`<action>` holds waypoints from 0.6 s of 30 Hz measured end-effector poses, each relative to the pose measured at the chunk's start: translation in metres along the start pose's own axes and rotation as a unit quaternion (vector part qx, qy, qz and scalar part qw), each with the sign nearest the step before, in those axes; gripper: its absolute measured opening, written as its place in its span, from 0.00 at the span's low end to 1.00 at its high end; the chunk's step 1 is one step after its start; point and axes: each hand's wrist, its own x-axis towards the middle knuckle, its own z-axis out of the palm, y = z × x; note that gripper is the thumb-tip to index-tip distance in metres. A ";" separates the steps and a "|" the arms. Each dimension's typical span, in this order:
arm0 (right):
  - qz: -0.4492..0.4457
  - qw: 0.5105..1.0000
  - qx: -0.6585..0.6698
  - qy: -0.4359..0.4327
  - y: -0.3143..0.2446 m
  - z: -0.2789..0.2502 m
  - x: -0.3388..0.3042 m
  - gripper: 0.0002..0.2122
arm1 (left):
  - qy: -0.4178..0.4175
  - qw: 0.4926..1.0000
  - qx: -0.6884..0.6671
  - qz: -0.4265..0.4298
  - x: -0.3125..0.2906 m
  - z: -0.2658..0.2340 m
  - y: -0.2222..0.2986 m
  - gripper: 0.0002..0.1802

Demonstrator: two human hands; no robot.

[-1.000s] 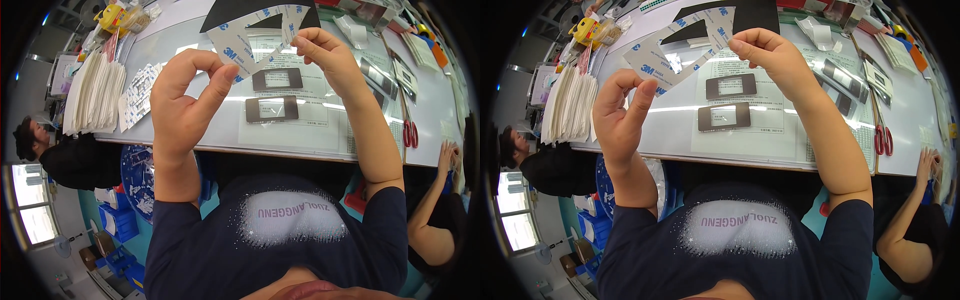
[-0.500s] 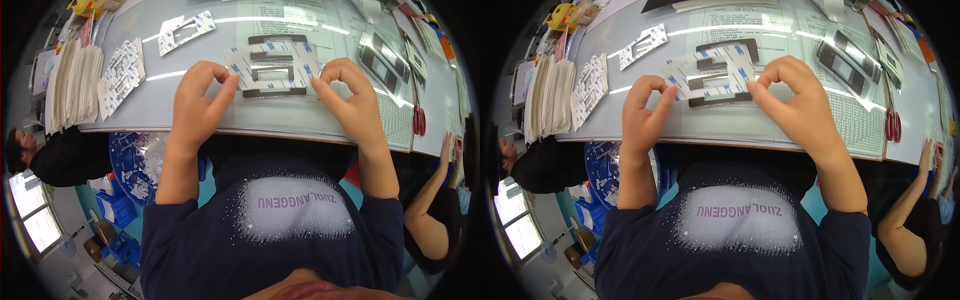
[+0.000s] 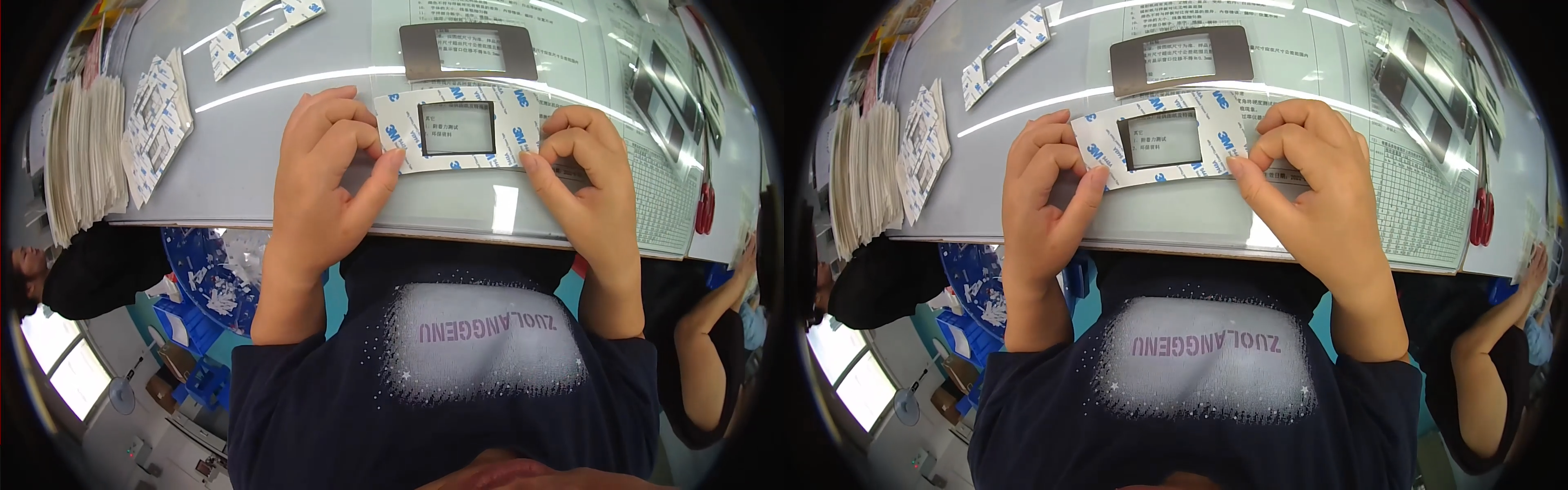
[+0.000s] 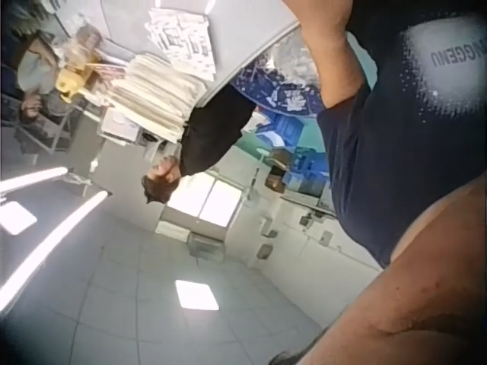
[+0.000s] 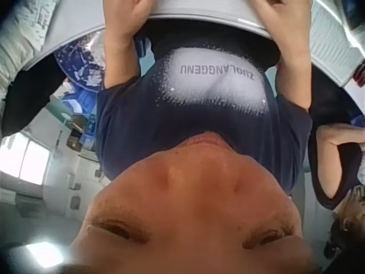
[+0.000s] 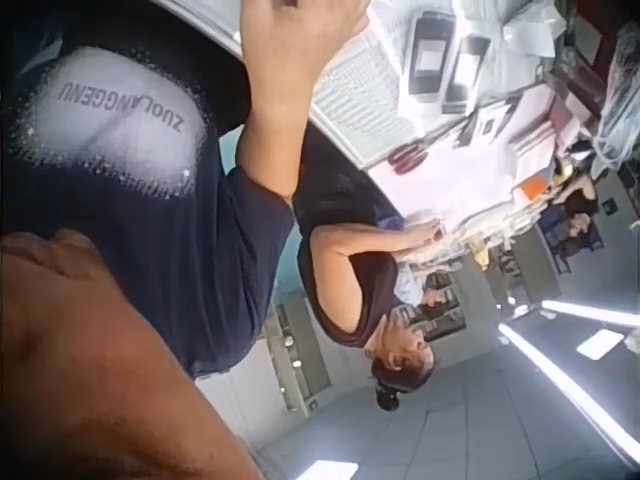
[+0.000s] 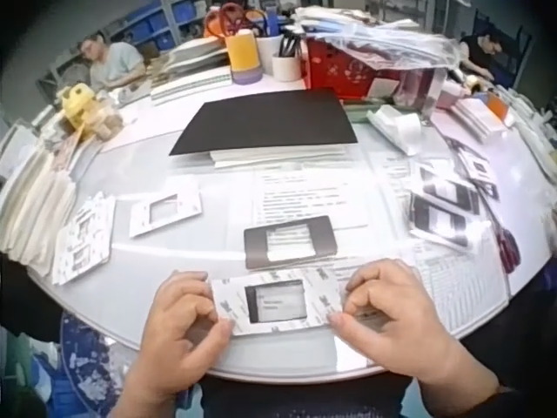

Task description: The person is assembling small electronic parts by peeling off protective backings and applying adhesive strips to rectangular components at an assembly line workstation.

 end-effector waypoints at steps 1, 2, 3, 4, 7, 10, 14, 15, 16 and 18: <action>0.000 1.000 -0.006 -0.002 0.001 0.000 0.000 0.08 | -0.002 1.000 -0.002 -0.002 0.000 0.000 0.000 0.10; 0.004 1.000 -0.006 -0.004 0.001 0.001 0.001 0.08 | -0.007 1.000 -0.001 -0.005 0.000 -0.001 0.000 0.10; 0.007 1.000 -0.005 -0.002 0.002 0.001 0.001 0.08 | -0.012 1.000 0.000 -0.006 0.001 -0.001 0.000 0.10; 0.011 1.000 -0.004 0.000 0.002 0.002 0.001 0.08 | -0.015 1.000 -0.002 -0.008 0.002 -0.001 -0.001 0.10; 0.014 1.000 -0.009 -0.001 0.001 0.002 0.002 0.09 | -0.013 1.000 -0.003 -0.005 0.001 0.000 -0.003 0.10; 0.030 0.998 -0.010 -0.050 -0.001 -0.003 0.002 0.08 | -0.015 1.000 0.011 0.003 0.001 0.000 -0.004 0.10; 0.048 0.997 0.018 -0.052 -0.002 -0.003 0.002 0.08 | -0.013 1.000 0.004 0.001 0.002 0.000 -0.004 0.10; 0.048 0.997 0.017 -0.055 -0.002 -0.003 0.002 0.08 | -0.013 1.000 0.001 -0.002 0.002 0.000 -0.004 0.10; 0.048 0.997 0.015 -0.058 -0.002 -0.004 0.002 0.07 | -0.013 1.000 0.002 -0.003 0.002 0.000 -0.004 0.10; 0.047 0.997 0.009 -0.059 -0.002 -0.003 0.002 0.07 | -0.012 1.000 -0.002 -0.005 0.001 0.000 -0.004 0.10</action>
